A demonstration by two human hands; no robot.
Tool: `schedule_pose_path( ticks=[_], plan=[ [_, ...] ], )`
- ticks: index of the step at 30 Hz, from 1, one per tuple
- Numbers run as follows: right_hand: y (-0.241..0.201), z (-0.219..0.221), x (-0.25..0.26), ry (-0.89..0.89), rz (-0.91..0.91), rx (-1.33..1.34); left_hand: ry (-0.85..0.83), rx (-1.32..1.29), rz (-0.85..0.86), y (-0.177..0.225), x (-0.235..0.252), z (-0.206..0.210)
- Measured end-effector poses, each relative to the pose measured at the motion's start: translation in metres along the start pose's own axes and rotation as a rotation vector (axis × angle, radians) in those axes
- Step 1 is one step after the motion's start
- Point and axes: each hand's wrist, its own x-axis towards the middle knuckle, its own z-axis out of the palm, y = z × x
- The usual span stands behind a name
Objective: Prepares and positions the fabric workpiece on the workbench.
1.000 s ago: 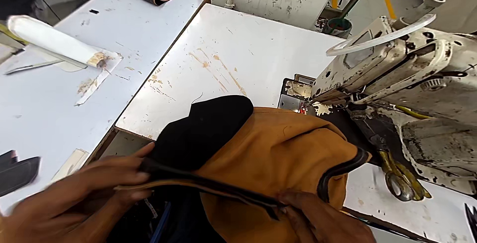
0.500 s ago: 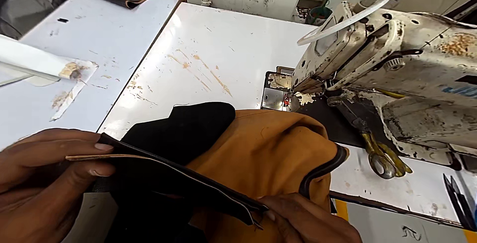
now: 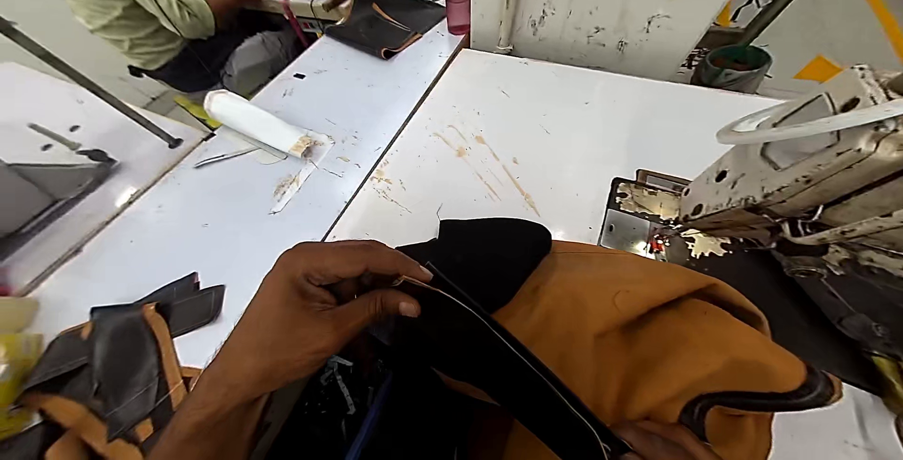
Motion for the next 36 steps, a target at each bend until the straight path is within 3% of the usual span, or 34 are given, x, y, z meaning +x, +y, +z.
schedule_pose_path(
  ticks=[8,18,26,28,33,36],
  plan=[
    [-0.001,-0.002,0.0,0.022,0.017,-0.021,0.009,0.028,0.078,-0.006,-0.004,0.006],
    [0.004,0.0,-0.002,0.022,0.0,-0.016,0.042,-0.052,-0.072,-0.006,-0.012,0.005],
    [0.005,0.001,-0.002,0.035,-0.009,-0.021,0.083,-0.067,-0.096,-0.006,-0.017,0.007],
    [0.005,0.0,-0.002,0.034,-0.007,-0.024,0.042,-0.042,-0.076,-0.005,-0.017,0.004],
    [0.005,0.0,-0.002,0.049,-0.003,-0.024,-0.282,-0.095,-0.109,-0.007,-0.02,-0.012],
    [0.006,0.001,-0.002,0.053,0.001,-0.019,-0.325,-0.062,-0.116,-0.011,-0.022,-0.012]
  ],
)
